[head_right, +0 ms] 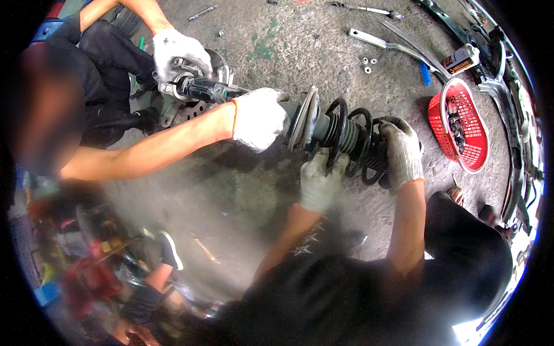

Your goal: The person works on a car suspension assembly, specifically a strut and brake disc. They use a hammer to strike the assembly and a cloth to wipe the brake disc. Another person assists by holding the assembly and using a tool.

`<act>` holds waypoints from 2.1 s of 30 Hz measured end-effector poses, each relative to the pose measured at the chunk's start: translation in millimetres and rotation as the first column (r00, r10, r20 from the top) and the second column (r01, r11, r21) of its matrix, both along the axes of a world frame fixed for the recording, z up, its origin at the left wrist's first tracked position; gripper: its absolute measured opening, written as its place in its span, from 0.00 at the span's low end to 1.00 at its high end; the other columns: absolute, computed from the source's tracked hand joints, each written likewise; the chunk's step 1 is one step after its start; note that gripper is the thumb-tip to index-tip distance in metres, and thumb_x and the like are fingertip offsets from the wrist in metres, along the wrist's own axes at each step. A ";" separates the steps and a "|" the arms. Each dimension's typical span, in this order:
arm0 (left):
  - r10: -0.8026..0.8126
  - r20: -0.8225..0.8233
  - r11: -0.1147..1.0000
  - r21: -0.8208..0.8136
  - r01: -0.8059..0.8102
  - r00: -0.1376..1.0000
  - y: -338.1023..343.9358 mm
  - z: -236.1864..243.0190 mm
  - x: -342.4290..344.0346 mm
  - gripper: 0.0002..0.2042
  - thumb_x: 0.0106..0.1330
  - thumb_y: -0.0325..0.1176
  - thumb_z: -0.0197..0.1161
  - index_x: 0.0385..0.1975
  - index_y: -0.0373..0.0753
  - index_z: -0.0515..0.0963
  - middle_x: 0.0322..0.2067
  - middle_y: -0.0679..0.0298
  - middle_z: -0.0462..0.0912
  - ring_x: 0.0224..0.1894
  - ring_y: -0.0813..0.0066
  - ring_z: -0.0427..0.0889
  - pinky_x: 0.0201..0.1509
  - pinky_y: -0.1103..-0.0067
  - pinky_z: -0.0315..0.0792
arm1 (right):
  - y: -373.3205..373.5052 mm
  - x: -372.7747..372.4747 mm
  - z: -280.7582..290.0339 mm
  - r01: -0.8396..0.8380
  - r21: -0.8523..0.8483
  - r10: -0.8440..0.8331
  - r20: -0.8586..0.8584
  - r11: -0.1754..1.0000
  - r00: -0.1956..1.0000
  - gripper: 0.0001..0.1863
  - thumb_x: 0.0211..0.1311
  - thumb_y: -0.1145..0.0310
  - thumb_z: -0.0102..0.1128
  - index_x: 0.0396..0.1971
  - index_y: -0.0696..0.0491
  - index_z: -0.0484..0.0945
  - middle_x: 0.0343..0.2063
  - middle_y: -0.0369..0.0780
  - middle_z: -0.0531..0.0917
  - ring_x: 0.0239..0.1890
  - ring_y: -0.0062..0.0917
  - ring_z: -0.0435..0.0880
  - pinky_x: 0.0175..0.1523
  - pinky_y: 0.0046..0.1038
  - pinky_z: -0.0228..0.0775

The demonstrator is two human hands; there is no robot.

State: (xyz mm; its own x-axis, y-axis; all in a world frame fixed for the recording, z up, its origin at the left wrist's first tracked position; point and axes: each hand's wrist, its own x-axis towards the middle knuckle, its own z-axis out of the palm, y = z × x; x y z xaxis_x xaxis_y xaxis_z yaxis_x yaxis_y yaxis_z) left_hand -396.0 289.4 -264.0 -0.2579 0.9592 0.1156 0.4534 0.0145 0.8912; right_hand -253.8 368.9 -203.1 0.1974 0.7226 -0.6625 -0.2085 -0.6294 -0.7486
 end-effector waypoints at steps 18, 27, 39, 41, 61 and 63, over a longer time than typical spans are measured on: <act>0.044 0.286 0.993 -0.118 -0.010 0.957 20.1 33.7 5.9 0.13 0.61 0.36 0.62 0.27 0.30 0.75 0.19 0.48 0.76 0.23 0.52 0.79 0.27 0.71 0.71 | -24.3 -2.1 0.3 0.085 0.081 -0.068 -0.198 0.993 0.978 0.03 0.61 0.75 0.49 0.30 0.50 0.71 0.21 0.30 0.74 0.16 0.11 0.68 0.17 0.14 0.58; 0.069 0.337 0.992 -0.126 -0.028 0.939 12.8 39.3 8.5 0.11 0.61 0.33 0.62 0.25 0.29 0.74 0.19 0.52 0.75 0.22 0.63 0.76 0.25 0.73 0.68 | -33.3 -1.4 29.4 0.074 0.119 -0.050 -0.193 0.990 0.980 0.03 0.63 0.74 0.49 0.32 0.51 0.73 0.17 0.28 0.70 0.15 0.09 0.64 0.17 0.14 0.55; 0.117 0.435 0.947 -0.319 0.032 0.893 7.8 92.5 -0.3 0.09 0.60 0.32 0.61 0.28 0.31 0.75 0.17 0.61 0.74 0.20 0.74 0.72 0.23 0.75 0.66 | -40.8 -11.0 76.1 0.079 0.126 -0.066 -0.105 0.989 0.992 0.06 0.61 0.75 0.47 0.37 0.52 0.71 0.16 0.26 0.66 0.12 0.07 0.58 0.14 0.12 0.48; 0.088 0.359 0.949 -0.313 0.031 0.929 6.7 96.7 -6.7 0.08 0.56 0.29 0.62 0.31 0.32 0.75 0.20 0.57 0.74 0.21 0.67 0.74 0.24 0.72 0.67 | -42.8 -17.9 79.1 0.084 0.120 -0.072 -0.099 0.989 0.993 0.07 0.60 0.76 0.46 0.37 0.52 0.71 0.17 0.26 0.66 0.12 0.07 0.58 0.14 0.12 0.49; -0.176 -0.191 0.983 0.015 0.182 0.966 -10.2 57.4 -13.5 0.21 0.46 0.27 0.66 0.44 0.38 0.74 0.32 0.49 0.77 0.30 0.54 0.77 0.30 0.67 0.72 | -49.8 -19.8 79.8 0.017 0.167 -0.017 0.001 0.986 1.000 0.08 0.60 0.75 0.48 0.40 0.54 0.72 0.16 0.26 0.67 0.12 0.08 0.58 0.15 0.12 0.48; -0.108 0.119 0.972 -0.198 0.130 0.987 -3.7 69.0 -12.5 0.19 0.48 0.30 0.66 0.43 0.37 0.74 0.32 0.49 0.77 0.29 0.55 0.77 0.30 0.67 0.71 | -47.2 -18.5 77.7 0.040 0.160 -0.041 0.003 0.986 0.999 0.08 0.60 0.75 0.48 0.39 0.54 0.72 0.16 0.27 0.67 0.12 0.08 0.58 0.15 0.12 0.49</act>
State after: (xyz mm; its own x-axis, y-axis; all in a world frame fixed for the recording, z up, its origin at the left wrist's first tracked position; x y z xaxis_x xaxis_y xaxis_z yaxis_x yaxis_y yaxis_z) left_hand -408.5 285.7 -195.0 -0.1404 0.9842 -0.1080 0.3656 0.1529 0.9181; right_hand -272.3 321.6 -125.4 0.2327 0.8105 -0.5375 -0.2266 -0.4923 -0.8404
